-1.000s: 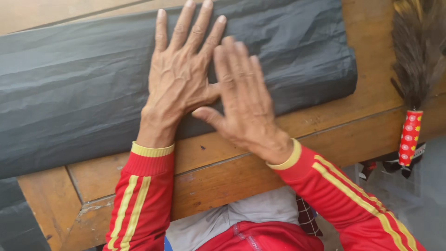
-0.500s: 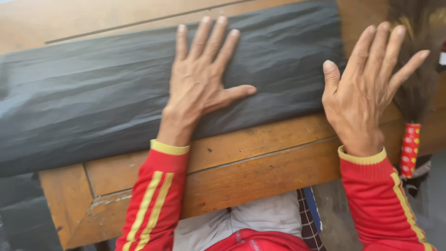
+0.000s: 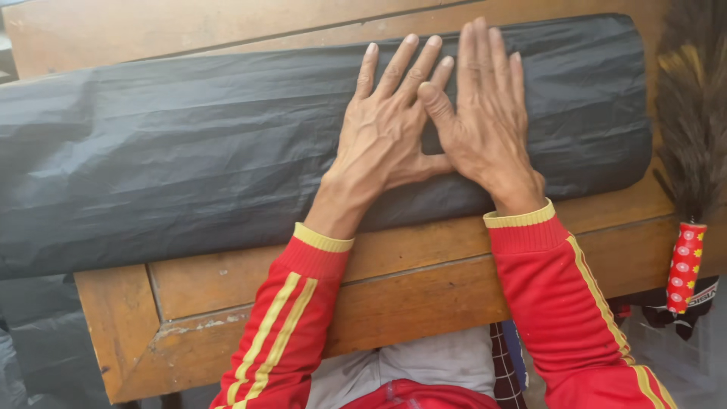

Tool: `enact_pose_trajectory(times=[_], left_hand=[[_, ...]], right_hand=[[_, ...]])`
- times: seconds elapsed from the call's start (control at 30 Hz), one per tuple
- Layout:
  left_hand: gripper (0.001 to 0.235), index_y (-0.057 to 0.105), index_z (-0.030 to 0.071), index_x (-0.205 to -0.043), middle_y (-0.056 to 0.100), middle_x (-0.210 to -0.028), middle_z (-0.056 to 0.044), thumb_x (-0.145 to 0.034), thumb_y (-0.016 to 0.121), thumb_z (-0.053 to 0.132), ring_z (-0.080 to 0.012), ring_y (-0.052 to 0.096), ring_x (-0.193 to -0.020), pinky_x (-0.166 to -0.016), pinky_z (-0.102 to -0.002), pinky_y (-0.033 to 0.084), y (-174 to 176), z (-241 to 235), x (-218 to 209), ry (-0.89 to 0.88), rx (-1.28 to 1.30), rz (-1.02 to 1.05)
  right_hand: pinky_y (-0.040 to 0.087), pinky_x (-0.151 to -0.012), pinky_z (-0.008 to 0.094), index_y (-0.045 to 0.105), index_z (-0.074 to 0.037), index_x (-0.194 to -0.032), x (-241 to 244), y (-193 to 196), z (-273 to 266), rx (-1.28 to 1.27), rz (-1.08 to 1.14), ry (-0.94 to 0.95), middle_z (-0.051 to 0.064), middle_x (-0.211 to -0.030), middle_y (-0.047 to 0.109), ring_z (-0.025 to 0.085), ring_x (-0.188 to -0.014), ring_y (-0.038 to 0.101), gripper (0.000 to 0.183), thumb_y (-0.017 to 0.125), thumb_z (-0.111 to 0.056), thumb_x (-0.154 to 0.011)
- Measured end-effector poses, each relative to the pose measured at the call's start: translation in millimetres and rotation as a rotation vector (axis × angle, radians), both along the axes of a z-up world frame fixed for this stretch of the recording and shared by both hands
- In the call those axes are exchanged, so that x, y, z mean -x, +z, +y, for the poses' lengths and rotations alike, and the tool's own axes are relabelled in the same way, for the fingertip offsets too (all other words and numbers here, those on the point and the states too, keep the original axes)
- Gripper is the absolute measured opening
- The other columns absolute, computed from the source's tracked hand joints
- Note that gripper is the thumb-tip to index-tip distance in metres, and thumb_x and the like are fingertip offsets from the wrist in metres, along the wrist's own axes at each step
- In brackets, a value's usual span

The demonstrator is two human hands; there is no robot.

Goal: The person uses a feather duster to clean a black garment laid on a wooden table, then folds the garment by hand. The person repeats the cleaning and folding process on another black garment.

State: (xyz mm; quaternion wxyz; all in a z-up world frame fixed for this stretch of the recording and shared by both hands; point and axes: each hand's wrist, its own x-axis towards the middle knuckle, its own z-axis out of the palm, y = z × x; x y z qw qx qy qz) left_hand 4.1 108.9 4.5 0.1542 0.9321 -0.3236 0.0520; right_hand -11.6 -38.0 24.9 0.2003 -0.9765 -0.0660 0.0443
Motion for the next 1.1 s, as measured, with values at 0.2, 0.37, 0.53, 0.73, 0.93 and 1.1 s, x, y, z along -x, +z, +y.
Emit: enact_pose_trajectory(times=[0.2, 0.37, 0.53, 0.73, 0.93, 1.1], left_hand=[[0.098, 0.038, 0.004, -0.148, 0.030, -0.153, -0.011, -0.088, 0.048, 0.080, -0.0249, 0.024, -0.142, -0.116, -0.049, 0.013, 8.9, 49.9, -14.6, -0.049, 0.024, -0.065], [0.058, 0.045, -0.001, -0.143, 0.040, -0.149, -0.014, -0.105, 0.053, 0.042, -0.0295, 0.035, -0.138, -0.113, -0.049, 0.023, 3.1, 74.8, -18.2, -0.020, 0.060, -0.185], [0.053, 0.042, 0.001, -0.145, 0.037, -0.150, -0.013, -0.105, 0.048, 0.034, -0.0273, 0.032, -0.140, -0.114, -0.048, 0.020, -0.2, 70.5, -18.0, 0.039, 0.026, -0.173], [0.053, 0.034, 0.005, -0.148, 0.032, -0.153, -0.011, -0.103, 0.042, 0.033, -0.0281, 0.026, -0.142, -0.116, -0.051, 0.018, -5.9, 71.9, -21.5, -0.001, 0.023, -0.115], [0.052, 0.040, 0.000, -0.147, 0.035, -0.151, -0.014, -0.105, 0.049, 0.031, -0.0284, 0.030, -0.140, -0.114, -0.049, 0.018, -7.5, 73.2, -20.8, 0.008, 0.039, -0.154], [0.052, 0.041, 0.000, -0.146, 0.037, -0.151, -0.015, -0.105, 0.048, 0.031, -0.0288, 0.030, -0.139, -0.114, -0.050, 0.016, -5.1, 73.0, -22.2, 0.008, 0.067, -0.163]], right_hand=[[0.013, -0.117, 0.052, 0.016, 0.002, -0.150, -5.4, -10.2, -11.4, 0.129, -0.172, -0.007, 0.020, -0.157, 0.018, 0.034, -0.146, 0.016, 0.076, 0.021, -0.057, -0.102], [0.013, -0.117, 0.054, 0.017, 0.002, -0.150, -6.0, -6.7, -10.4, 0.133, -0.180, 0.018, 0.021, -0.157, 0.018, 0.035, -0.146, 0.015, 0.072, 0.026, -0.053, -0.105], [0.011, -0.123, 0.053, 0.015, 0.003, -0.151, 9.8, 10.7, 27.0, 0.057, -0.291, 0.026, 0.021, -0.159, 0.017, 0.036, -0.149, 0.013, 0.074, 0.025, -0.053, -0.104], [0.008, -0.128, 0.049, 0.007, 0.000, -0.153, 17.4, -2.5, 87.0, -0.082, -0.183, 0.229, 0.016, -0.161, 0.007, 0.029, -0.153, 0.006, 0.091, 0.025, -0.067, -0.094], [0.008, -0.122, 0.052, 0.004, 0.002, -0.151, -5.7, -10.4, -0.8, 0.180, -0.089, 0.139, 0.022, -0.158, 0.005, 0.033, -0.150, 0.008, 0.083, 0.019, -0.061, -0.099], [0.004, -0.119, 0.049, -0.001, 0.002, -0.148, -12.6, 9.9, -42.4, 0.258, 0.006, -0.095, 0.026, -0.158, 0.005, 0.036, -0.149, 0.006, 0.086, 0.011, -0.064, -0.095]])
